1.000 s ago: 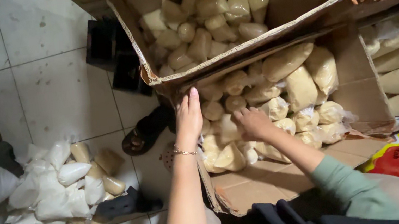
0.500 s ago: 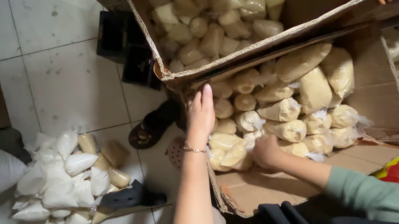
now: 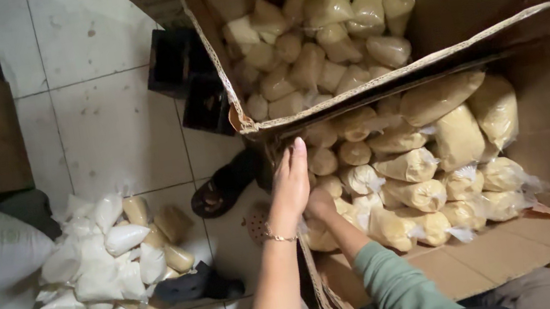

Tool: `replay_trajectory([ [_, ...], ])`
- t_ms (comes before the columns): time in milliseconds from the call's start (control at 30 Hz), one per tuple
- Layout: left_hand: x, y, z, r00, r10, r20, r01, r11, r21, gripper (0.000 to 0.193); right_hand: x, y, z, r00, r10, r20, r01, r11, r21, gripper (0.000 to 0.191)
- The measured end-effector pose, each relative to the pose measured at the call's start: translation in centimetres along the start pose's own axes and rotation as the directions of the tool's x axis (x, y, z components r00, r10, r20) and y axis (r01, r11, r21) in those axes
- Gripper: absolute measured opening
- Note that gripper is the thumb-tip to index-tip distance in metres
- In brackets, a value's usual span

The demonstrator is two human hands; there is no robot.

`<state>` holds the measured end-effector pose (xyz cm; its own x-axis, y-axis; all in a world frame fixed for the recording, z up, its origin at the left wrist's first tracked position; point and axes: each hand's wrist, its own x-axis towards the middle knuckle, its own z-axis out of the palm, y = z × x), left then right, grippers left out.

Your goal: The person sits on the floor and sorts individually wrapped dough packets from one cardboard box into another. They repeatedly pick up packets, inspect them, and place them into a second box, occasionally adjusting the arrangement.

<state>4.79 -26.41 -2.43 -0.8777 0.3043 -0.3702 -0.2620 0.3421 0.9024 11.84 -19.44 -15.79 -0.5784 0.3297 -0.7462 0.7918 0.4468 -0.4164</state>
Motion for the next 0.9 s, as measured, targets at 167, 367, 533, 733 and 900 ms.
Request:
replay_trajectory([
  [167,-0.1,0.8,0.1,0.999,-0.027,0.025,0.027,1.000,-0.005,0.076,0.0,0.1,1.2,0.992,0.034,-0.119,-0.028,0.998,0.048,0.040],
  [367,-0.5,1.1,-0.6,0.999,-0.032,0.023,0.033,0.999,-0.027,0.073,0.7,0.8,2.1,0.920,-0.356,-0.164,0.313,0.919,-0.240,0.034],
  [533,-0.8,1.6,-0.5,0.998,-0.054,0.037,0.055,0.998,-0.024,0.070,3.6,-0.1,-0.2,0.883,-0.449,-0.137,0.462,0.882,0.088,0.040],
  [733,-0.8,1.6,-0.6,0.999,-0.039,0.028,0.040,0.999,-0.029,0.067,6.4,-2.3,-2.1,0.845,-0.494,-0.204,0.530,0.824,0.201,0.033],
  [900,-0.7,1.1,-0.4,0.999,0.022,0.031,-0.021,0.999,-0.029,0.062,6.8,-2.2,-0.9,0.846,-0.513,-0.146,0.497,0.657,0.567,0.030],
])
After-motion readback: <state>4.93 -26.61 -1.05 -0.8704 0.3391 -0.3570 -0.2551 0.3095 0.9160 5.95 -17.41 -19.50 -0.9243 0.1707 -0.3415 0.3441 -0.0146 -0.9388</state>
